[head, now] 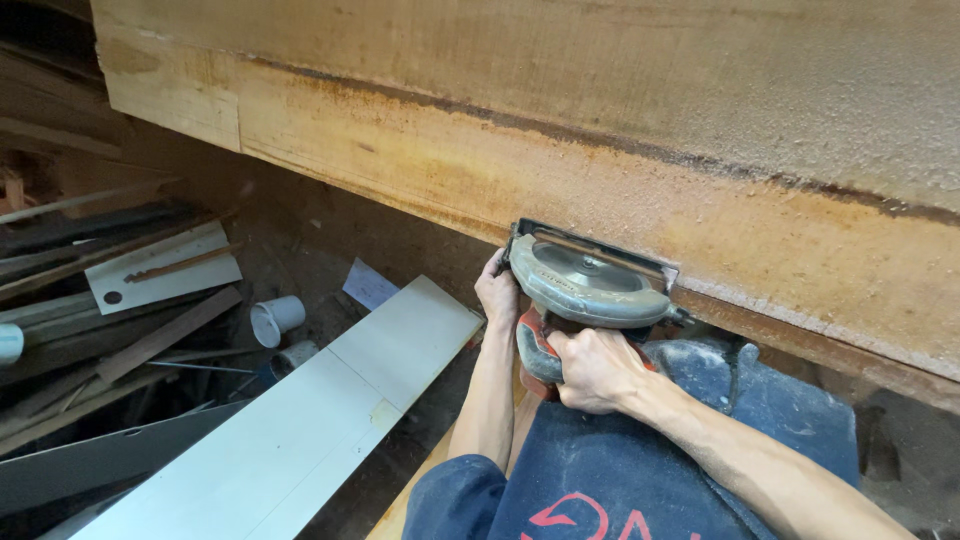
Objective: The person marks a white board with a pencil, then uses a circular saw to cut a large wooden plank. The person handles the board and saw throughout the process.
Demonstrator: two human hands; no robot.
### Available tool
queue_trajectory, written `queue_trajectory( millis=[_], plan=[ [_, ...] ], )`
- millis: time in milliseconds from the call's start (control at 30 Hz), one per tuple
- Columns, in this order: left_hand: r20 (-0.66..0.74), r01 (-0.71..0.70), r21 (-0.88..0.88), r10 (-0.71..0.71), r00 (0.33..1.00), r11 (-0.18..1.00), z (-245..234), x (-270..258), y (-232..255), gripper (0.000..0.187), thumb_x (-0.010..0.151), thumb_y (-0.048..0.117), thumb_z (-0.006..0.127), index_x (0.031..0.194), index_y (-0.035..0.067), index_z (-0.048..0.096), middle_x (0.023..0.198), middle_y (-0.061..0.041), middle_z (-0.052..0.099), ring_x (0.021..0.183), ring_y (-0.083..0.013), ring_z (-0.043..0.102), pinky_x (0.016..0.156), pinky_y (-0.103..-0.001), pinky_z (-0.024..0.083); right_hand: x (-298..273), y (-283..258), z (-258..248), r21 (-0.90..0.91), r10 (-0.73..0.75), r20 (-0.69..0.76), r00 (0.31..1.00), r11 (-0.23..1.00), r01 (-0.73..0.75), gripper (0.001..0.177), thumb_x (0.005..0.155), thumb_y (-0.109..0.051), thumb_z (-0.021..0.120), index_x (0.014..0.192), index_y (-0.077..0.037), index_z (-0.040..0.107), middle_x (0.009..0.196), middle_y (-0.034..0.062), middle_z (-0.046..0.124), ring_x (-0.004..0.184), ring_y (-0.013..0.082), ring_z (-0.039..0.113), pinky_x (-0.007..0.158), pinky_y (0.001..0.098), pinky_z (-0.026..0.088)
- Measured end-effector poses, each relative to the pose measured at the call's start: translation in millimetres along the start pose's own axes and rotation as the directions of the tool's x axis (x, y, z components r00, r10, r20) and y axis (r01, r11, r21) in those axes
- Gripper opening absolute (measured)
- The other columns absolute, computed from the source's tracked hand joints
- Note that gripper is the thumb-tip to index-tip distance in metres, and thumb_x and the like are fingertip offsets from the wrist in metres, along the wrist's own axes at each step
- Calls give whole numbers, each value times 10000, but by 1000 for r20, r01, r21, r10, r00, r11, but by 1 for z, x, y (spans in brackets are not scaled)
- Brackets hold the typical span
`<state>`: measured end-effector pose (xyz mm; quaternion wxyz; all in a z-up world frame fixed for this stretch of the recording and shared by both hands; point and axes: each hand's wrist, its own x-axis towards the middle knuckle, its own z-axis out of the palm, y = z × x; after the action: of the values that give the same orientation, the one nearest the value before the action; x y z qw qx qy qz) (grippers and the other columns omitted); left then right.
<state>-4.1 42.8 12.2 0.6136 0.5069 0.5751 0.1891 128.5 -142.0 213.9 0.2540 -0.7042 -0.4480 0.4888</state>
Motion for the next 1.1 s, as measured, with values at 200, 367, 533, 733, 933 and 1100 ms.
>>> queue_trajectory(
  millis=[200,367,533,733,933,1100],
  plan=[
    [6,-5,14,5,1000,1000,-3,5,1,401,872,-94,548,1226,-31,725,1037,-82,760,824,-124,703,704,-260,565,5,-1,3,8,-9,-9,1000,1000,9,364,664,-136,693,1000,-5,653,727,267,699,683,442,715,679,526,578],
    [8,-23,-23,23,1000,999,-8,12,-3,379,888,-101,566,1228,-35,719,1054,-86,753,855,-130,702,748,-256,573,11,-4,3,-1,3,8,1000,1000,-3,379,653,-115,677,1019,-17,656,729,264,701,691,442,714,677,530,577],
    [0,15,-24,-15,1000,1000,-13,21,-7,394,874,-104,570,1236,-30,707,1031,-88,748,830,-144,691,717,-275,563,17,-8,5,-7,-4,-11,1000,1000,4,368,657,-130,687,1006,-15,659,731,266,702,693,444,713,681,530,577],
    [25,-59,-13,59,998,998,-19,28,-7,406,880,-111,553,1250,-54,709,1074,-90,763,889,-123,714,785,-245,578,24,-11,7,-13,3,4,1000,1000,-3,389,650,-132,687,1019,-14,656,741,260,706,698,438,716,677,527,581],
    [-5,-11,48,11,1000,999,-21,30,3,390,885,-95,571,1249,-41,701,1022,-92,754,822,-132,699,715,-265,568,30,-15,9,-19,17,8,1000,1000,-17,383,684,-175,706,1028,-15,654,737,265,706,695,437,718,679,521,581],
    [21,-36,-28,37,999,999,-21,31,4,359,905,-81,600,1246,-44,706,1037,-80,752,841,-122,694,729,-255,566,31,-17,7,-7,13,9,1000,1000,-13,366,681,-174,715,1004,-13,656,737,268,701,698,440,717,676,522,581]
  ],
)
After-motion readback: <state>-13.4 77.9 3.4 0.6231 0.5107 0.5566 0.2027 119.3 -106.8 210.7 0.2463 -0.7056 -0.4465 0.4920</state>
